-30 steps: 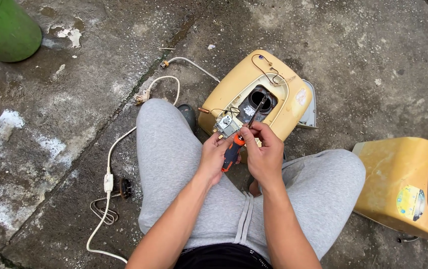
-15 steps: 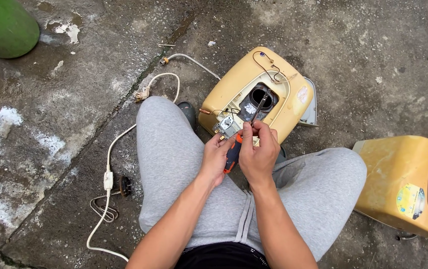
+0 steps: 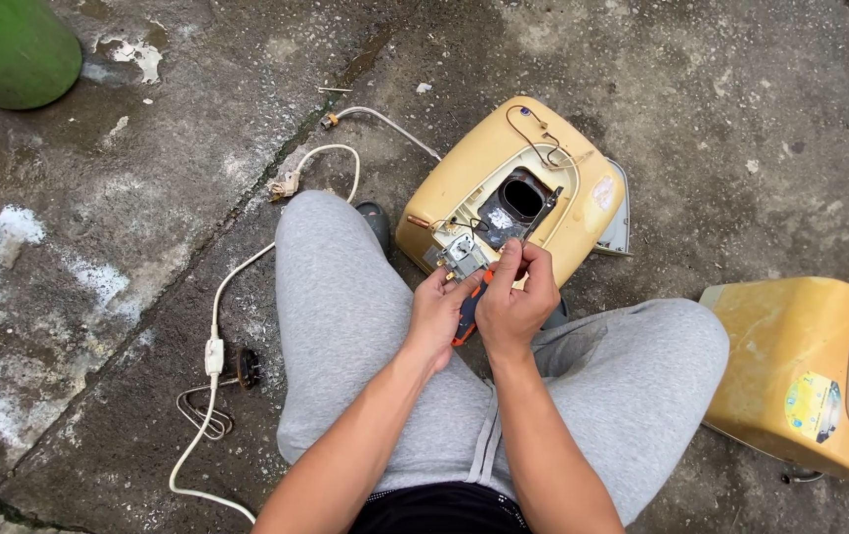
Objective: The person sits on the floor and uses a screwdriver to disassemble a small electrical component from a beige appliance. They manipulate the component and wires, then place the part back into the appliance's housing.
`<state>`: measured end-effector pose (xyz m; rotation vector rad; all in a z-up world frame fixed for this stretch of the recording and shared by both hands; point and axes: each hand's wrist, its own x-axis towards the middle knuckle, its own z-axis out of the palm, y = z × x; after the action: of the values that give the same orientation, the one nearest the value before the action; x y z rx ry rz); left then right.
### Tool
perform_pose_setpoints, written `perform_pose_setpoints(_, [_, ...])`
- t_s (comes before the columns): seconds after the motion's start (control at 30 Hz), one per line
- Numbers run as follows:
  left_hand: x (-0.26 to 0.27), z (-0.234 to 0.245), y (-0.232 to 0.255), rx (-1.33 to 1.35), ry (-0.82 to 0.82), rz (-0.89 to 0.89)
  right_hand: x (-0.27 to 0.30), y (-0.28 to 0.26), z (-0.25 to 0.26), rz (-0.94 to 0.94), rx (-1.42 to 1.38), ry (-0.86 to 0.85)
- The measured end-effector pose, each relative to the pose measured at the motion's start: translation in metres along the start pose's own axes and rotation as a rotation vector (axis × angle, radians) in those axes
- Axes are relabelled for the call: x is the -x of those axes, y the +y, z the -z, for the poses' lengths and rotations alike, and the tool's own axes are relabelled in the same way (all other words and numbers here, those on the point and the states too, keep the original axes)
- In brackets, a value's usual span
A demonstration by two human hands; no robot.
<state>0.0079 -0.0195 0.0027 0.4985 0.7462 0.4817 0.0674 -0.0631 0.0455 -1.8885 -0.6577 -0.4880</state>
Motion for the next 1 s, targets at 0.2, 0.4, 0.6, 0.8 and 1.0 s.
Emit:
perform_pose_setpoints(0.2, [-0.004,0.009,-0.005,-0.026,-0.016,0.031,-0.008,-0.013,0.013,-0.166,-0.172,-0.181])
perform_pose_setpoints(0.4, [-0.013,0.015,-0.006,0.004,-0.054,0.052,-0.004,0.001,0.023,-0.528,-0.623,-0.533])
perform_pose_setpoints(0.6, [-0.006,0.006,0.011,0.021,-0.048,0.031,0.007,0.011,0.009,-0.705,-0.915,-0.47])
perform_pose_setpoints(0.8, [-0.004,0.006,0.015,0.048,-0.022,-0.002,0.013,-0.009,-0.004,-0.681,-0.855,-0.324])
perform_pose_setpoints(1.0, [0.001,0.003,0.018,0.029,0.015,-0.01,0.015,-0.013,-0.012,-0.652,-0.878,-0.21])
